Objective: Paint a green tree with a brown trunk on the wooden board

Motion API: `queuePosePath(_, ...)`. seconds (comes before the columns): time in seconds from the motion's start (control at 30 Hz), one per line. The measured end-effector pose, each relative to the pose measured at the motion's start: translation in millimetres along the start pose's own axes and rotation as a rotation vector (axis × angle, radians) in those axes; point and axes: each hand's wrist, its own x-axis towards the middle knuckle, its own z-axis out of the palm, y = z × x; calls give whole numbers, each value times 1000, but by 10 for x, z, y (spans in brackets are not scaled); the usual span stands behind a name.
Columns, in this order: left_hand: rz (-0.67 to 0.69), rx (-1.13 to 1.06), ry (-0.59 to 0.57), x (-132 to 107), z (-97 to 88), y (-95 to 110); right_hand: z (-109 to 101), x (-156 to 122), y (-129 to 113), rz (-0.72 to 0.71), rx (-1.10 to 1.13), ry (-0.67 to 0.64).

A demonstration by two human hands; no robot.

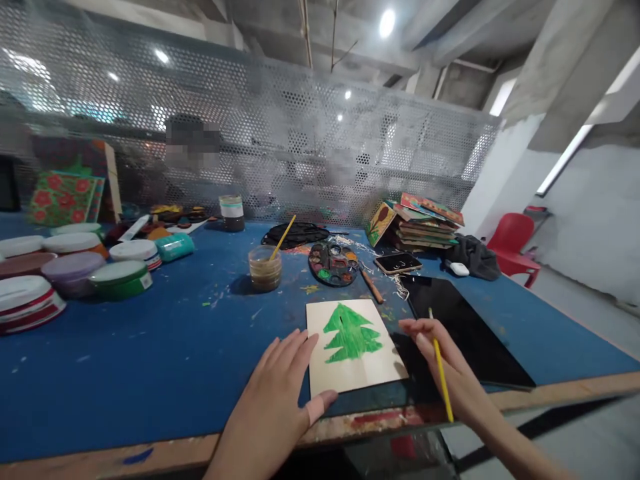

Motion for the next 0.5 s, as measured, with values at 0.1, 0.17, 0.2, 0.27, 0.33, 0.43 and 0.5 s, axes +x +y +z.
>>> queuePosePath(0.1, 16, -10, 17, -10, 13, -6, -131, 41, -25, -3, -115, -45)
queuePosePath(0.17, 32, -15, 32, -22, 20, -16, -225, 65, -53, -1, -196, -40)
queuePosePath(0.2, 43, -15, 41, -28, 27, -23, -273, 67, -60, 0, -225, -17)
queuePosePath(0.27, 71, -13, 65, -43, 51, -41, -382, 59, -54, 12, -249, 46)
queuePosePath(0.33, 101, -6, 91, -55, 83, -61, -502, 56, -44, 26, -201, 122)
queuePosePath(0.43, 160, 23, 153, -57, 122, -91, -635, 126, -106, 7, -91, 185)
queuePosePath(0.5, 268, 108, 232, -44, 127, -115, -627, 249, -224, -44, -47, 156)
